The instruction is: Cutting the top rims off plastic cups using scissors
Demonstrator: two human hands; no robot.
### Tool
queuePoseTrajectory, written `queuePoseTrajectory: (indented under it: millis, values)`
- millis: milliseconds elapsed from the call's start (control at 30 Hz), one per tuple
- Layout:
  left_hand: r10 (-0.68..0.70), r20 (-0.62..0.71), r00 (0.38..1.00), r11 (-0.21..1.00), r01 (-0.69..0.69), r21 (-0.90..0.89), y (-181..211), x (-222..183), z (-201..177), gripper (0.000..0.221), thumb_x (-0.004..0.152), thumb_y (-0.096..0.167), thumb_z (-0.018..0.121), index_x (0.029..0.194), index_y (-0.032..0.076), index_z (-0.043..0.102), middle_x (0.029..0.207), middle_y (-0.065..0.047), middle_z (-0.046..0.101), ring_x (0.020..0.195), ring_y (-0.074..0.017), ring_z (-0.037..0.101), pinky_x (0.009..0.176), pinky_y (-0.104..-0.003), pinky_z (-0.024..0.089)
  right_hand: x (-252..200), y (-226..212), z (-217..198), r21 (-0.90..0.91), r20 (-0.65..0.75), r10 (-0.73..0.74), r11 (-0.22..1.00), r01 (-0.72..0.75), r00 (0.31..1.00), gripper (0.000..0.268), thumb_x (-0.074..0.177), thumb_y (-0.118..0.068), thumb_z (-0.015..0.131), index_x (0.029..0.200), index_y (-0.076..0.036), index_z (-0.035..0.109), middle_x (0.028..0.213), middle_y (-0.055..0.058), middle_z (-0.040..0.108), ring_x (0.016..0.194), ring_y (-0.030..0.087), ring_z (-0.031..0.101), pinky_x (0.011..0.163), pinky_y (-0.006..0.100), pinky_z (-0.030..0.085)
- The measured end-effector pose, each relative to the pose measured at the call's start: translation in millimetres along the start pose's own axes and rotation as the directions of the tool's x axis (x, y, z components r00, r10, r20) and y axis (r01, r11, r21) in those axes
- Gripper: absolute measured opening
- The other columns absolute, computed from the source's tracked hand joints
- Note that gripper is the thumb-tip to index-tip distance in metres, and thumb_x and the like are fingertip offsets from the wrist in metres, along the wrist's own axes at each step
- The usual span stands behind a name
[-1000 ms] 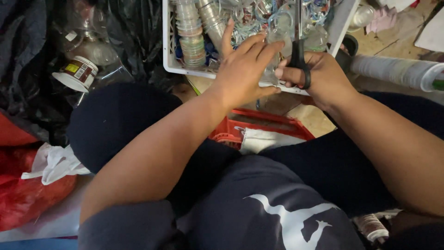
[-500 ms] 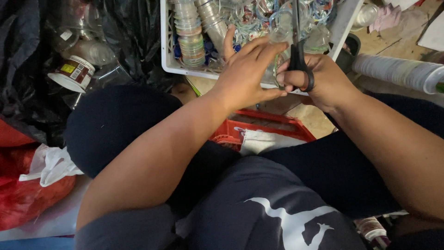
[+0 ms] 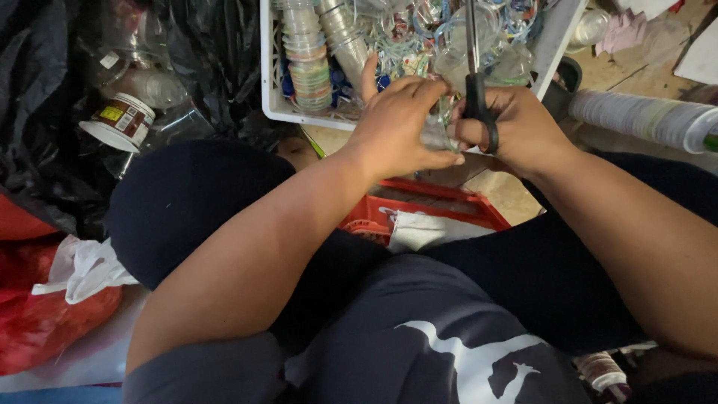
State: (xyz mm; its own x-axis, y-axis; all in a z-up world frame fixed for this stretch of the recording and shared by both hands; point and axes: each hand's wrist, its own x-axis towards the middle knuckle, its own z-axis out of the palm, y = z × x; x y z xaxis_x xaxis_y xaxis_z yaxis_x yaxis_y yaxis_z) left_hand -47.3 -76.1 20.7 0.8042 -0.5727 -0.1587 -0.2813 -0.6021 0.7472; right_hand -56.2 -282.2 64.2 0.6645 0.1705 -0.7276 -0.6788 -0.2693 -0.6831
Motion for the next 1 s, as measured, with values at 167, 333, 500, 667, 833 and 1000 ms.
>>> queuePoseTrajectory:
  millis: [167, 333, 500, 667, 833, 1000]
  values:
    - [-0.101, 0.066, 0.993, 0.994, 0.103, -0.027, 7, 2, -5, 0.084, 0.066, 0.066, 0.082, 0.122, 0.006, 0.063, 0.116, -0.009, 0.073, 0.117, -0.0325, 0.064, 0.114, -0.07, -0.002, -5, -16, 4, -0.122, -0.001, 0.0, 0.993, 0.0, 1.0, 0.009, 0.081, -0.008, 0.073, 0.09, -0.006, 0.07, 0.067, 0.003, 0.061, 0.047, 0.01, 0.045, 0.043, 0.023, 0.034]
    - [-0.129, 0.0, 0.992, 0.992, 0.129, -0.002, -4, 1, -3, 0.085, 0.065, 0.064, 0.082, 0.127, 0.009, 0.062, 0.103, -0.005, 0.074, 0.109, -0.0277, 0.067, 0.113, -0.073, 0.0, 2, -11, 8, -0.286, -0.023, -0.117, 0.952, 0.106, 0.993, 0.013, 0.077, -0.01, 0.075, 0.09, -0.005, 0.073, 0.07, 0.004, 0.066, 0.06, 0.012, 0.054, 0.059, 0.023, 0.043]
    - [-0.018, -0.112, 0.994, 0.972, 0.043, 0.232, -9, -2, 1, 0.088, 0.066, 0.05, 0.089, 0.138, 0.015, 0.054, 0.118, -0.008, 0.065, 0.127, -0.0294, 0.056, 0.116, -0.071, -0.007, 4, -27, 13, 0.003, -0.048, 0.031, 1.0, -0.031, 0.998, 0.025, 0.085, -0.019, 0.076, 0.099, 0.001, 0.073, 0.078, 0.007, 0.067, 0.064, 0.012, 0.059, 0.062, 0.02, 0.046]
    - [-0.002, -0.136, 0.991, 0.978, 0.03, 0.205, -7, -3, -2, 0.086, 0.067, 0.05, 0.09, 0.135, 0.013, 0.055, 0.118, -0.007, 0.064, 0.126, -0.0293, 0.056, 0.116, -0.07, -0.006, 10, -17, 13, 0.081, 0.011, -0.003, 0.997, 0.002, 1.0, 0.021, 0.08, -0.013, 0.072, 0.097, 0.0, 0.071, 0.076, 0.007, 0.067, 0.062, 0.012, 0.059, 0.062, 0.021, 0.048]
    - [0.068, -0.206, 0.976, 0.981, -0.027, 0.194, -7, -10, -7, 0.089, 0.063, 0.04, 0.097, 0.136, 0.015, 0.054, 0.117, -0.005, 0.061, 0.126, -0.0286, 0.055, 0.118, -0.068, -0.003, 6, -27, 20, 0.075, -0.031, 0.068, 0.995, -0.065, 0.997, 0.023, 0.078, -0.014, 0.07, 0.096, 0.001, 0.071, 0.073, 0.007, 0.065, 0.062, 0.012, 0.058, 0.062, 0.02, 0.045]
    - [0.079, -0.196, 0.977, 0.977, -0.037, 0.21, -6, -11, -6, 0.092, 0.064, 0.042, 0.096, 0.139, 0.014, 0.052, 0.126, -0.005, 0.061, 0.129, -0.0276, 0.054, 0.118, -0.068, -0.006, 8, -21, 13, 0.035, 0.036, 0.071, 0.997, -0.072, 0.997, 0.016, 0.082, -0.012, 0.071, 0.092, 0.001, 0.07, 0.071, 0.009, 0.065, 0.063, 0.015, 0.059, 0.065, 0.023, 0.047]
